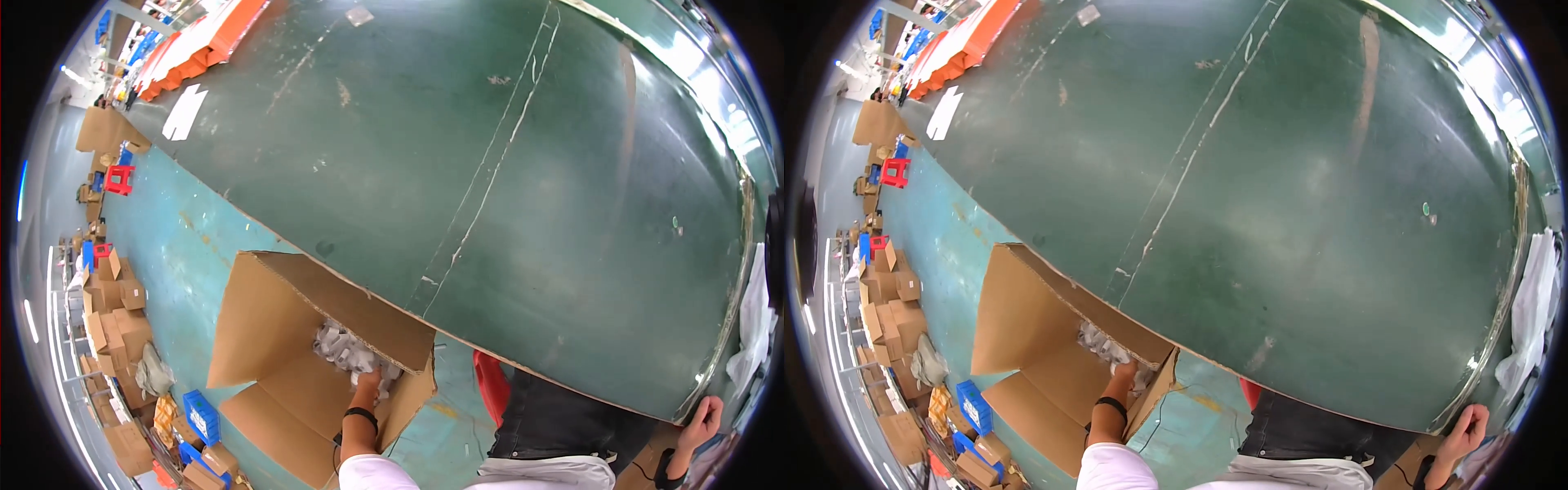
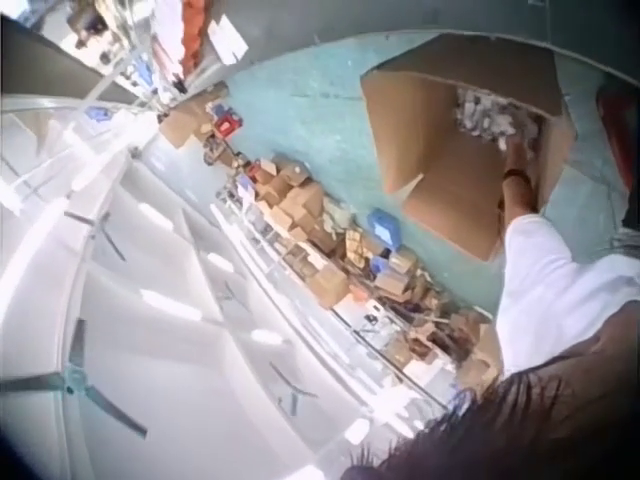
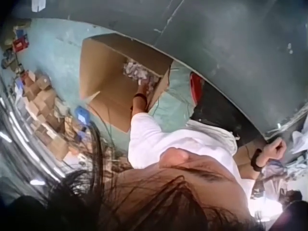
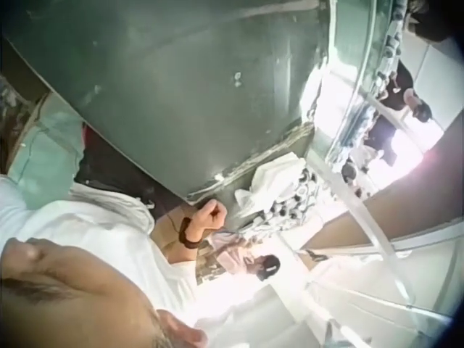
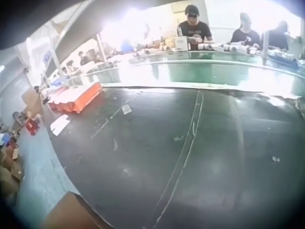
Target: The person picks up a fan, slides it into a plastic bag by hand, and places the bagged fan into a cardboard box, repeating the process for several fans.
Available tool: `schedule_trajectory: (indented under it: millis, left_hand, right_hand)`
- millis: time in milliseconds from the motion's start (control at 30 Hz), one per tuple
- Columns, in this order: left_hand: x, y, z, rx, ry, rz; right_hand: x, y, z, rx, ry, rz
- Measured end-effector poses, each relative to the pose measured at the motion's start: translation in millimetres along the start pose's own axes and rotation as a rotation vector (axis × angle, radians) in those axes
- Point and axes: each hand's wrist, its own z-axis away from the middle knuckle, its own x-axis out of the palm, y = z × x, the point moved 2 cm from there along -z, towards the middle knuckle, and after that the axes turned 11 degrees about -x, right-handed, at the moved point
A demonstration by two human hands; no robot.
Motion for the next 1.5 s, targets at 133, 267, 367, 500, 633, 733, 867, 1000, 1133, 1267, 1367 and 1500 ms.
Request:
schedule_trajectory:
  millis: [133, 267, 367, 500, 633, 733, 867, 1000, 1133, 1267, 1367, 1500]
  left_hand:
    - [71, 63, 77, 0.037, -0.338, -0.023]
    - [41, 56, 82, -0.084, -0.437, 0.053]
    - [2, 86, 93, 0.375, -0.139, -0.262]
    - [-68, 149, 177, 0.704, 0.147, -0.307]
    - [-184, 162, 239, 0.823, -0.108, 0.289]
    - [-207, 171, 487, 1.152, 0.276, 0.213]
    - [-170, 172, 612, 1.591, -0.153, 0.452]
    - [-96, 173, 713, 1.700, -0.269, 0.361]
    - [-27, 170, 787, 1.796, -0.500, 0.201]
    - [15, 160, 862, 2.082, -0.551, -0.122]
    - [52, 145, 938, 2.589, -0.339, -0.236]
    - [120, 141, 969, 2.693, -0.246, -0.314]
  right_hand:
    - [-28, -20, 1, -0.037, 0.021, 0.144]
    - [-12, -19, -2, -0.021, 0.030, 0.043]
    - [-7, -34, -6, 0.018, 0.051, 0.110]
    - [7, -75, -30, -0.073, 0.096, 0.135]
    - [21, -93, -57, -0.212, 0.111, 0.035]
    - [7, -88, -56, -0.249, 0.079, -0.003]
    - [-22, -80, -45, -0.254, 0.167, -0.254]
    - [-68, -61, -37, -0.247, 0.132, -0.454]
    - [-159, 1, -36, -0.002, 0.362, -0.249]
    - [-227, 89, -38, 0.377, 0.592, -0.035]
    - [-260, 178, -18, 0.571, 0.632, 0.440]
    - [-287, 275, 33, 0.813, 0.381, 0.810]
